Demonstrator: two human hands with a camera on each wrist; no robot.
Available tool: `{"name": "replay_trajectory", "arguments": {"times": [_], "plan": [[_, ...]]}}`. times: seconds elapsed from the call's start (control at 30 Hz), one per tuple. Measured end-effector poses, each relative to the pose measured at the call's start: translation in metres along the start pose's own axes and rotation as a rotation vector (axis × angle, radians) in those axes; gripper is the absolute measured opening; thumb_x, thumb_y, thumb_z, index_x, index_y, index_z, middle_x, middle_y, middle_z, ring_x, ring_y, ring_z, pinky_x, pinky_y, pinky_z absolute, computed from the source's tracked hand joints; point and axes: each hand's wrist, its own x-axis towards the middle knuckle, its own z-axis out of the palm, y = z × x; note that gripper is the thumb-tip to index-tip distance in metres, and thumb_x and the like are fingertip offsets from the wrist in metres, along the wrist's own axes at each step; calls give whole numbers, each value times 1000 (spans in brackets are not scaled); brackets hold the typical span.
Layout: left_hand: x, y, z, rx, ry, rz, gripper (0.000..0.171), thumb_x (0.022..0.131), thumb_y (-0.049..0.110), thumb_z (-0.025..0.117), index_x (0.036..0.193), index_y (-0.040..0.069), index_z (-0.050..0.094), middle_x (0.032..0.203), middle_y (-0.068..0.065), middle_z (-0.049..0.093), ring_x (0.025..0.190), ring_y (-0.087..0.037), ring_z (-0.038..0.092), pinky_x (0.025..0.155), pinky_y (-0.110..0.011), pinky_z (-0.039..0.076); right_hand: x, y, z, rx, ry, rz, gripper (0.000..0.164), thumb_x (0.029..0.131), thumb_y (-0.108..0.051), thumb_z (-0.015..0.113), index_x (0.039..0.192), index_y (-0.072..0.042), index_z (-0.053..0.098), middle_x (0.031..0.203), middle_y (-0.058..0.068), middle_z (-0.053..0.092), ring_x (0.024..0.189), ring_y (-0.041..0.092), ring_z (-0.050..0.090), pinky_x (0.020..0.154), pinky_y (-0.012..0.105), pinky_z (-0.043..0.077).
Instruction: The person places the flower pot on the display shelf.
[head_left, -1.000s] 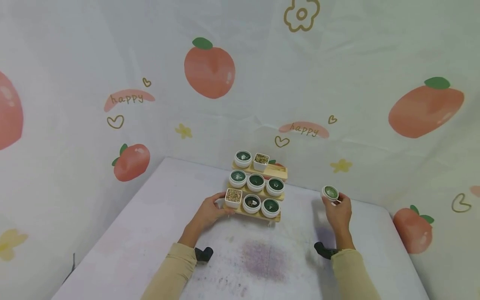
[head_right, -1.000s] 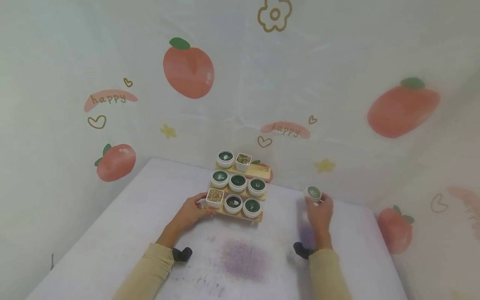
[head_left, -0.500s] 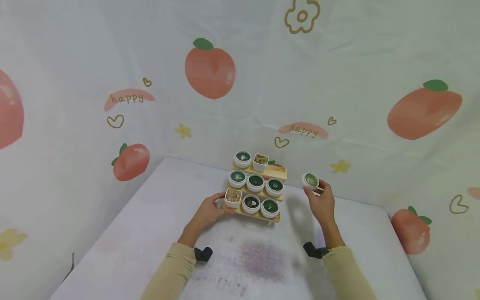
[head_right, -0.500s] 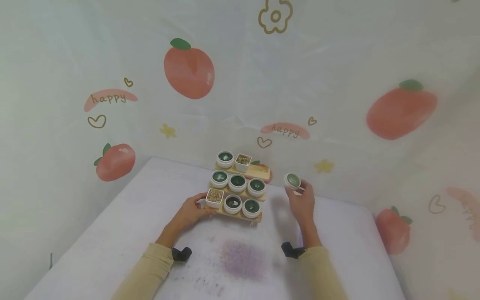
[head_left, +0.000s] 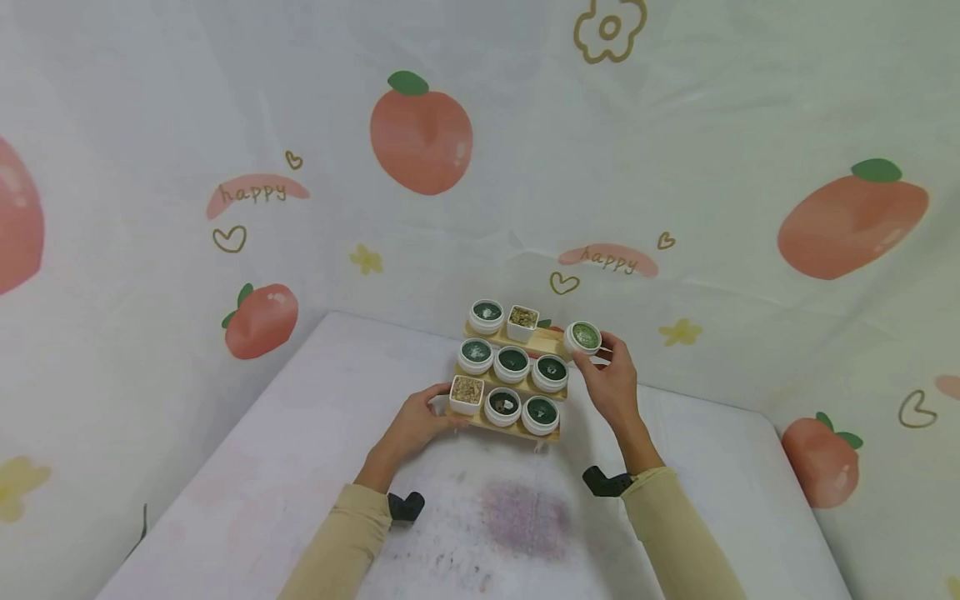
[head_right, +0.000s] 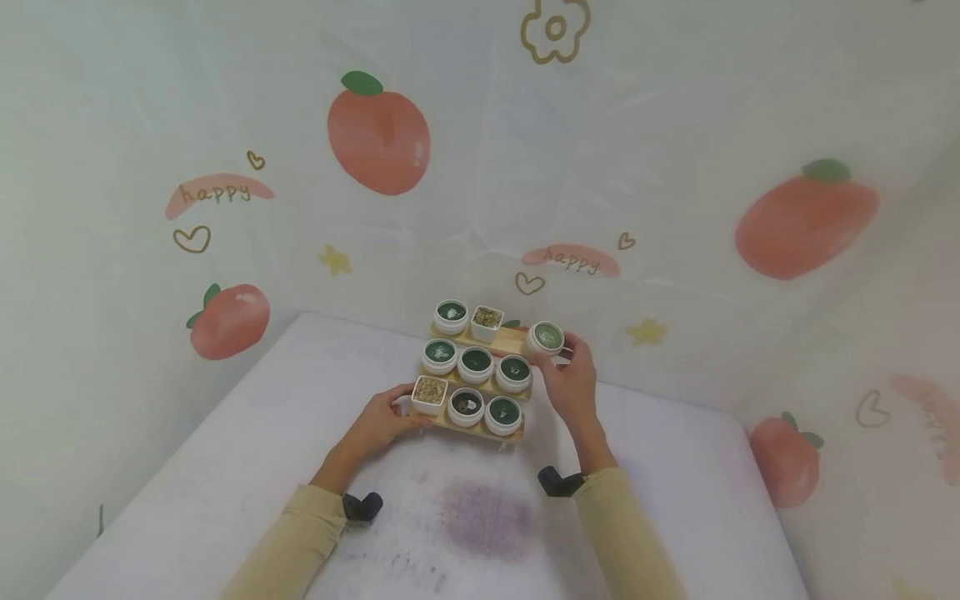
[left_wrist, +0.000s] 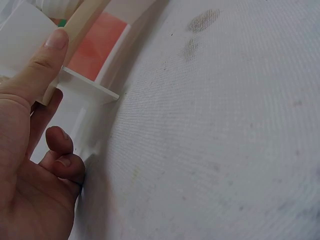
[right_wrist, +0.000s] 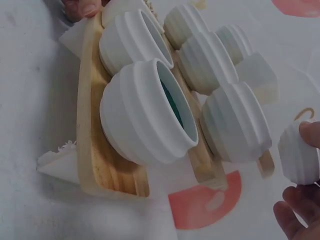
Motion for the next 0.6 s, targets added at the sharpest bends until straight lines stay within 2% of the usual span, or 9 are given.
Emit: {"name": "replay_trajectory", "arguments": {"times": [0.1,0.27,0.33,0.6], "plan": [[3,0,2,2,3,10,78,73,33,93,142,20,60,55,6,42,51,-10,40,47,-25,33,5,-3,2,-8,-4,-19,60,94,-21,74,144,-1,47,137,18,57,122,32,60,86,17,45],[5,-3,1,-2,-7,20,78,73,35,92,142,21,60,55,6,42,50,-9,40,47,-24,33,12,-5,12,-12,-17,-31,59,95,-24,74,143,-1,48,135,18,58,122,33,59,95,39,50],[5,-4,0,-4,-4,18,78,73,35,93,142,21,60,55,6,42,50,-9,40,47,-24,33,13,-5,16,-16,-39,-33,60,95,-26,73,144,-1,47,136,18,57,123,33,58,98,44,51],[2,-3,-1,-26,-13,20,78,73,32,93,143,19,60,55,6,42,50,-10,40,47,-24,33,16,-6,25,-32,-70,-21,62,96,-25,72,146,-1,45,139,19,56,125,34,57,101,48,50]]}}
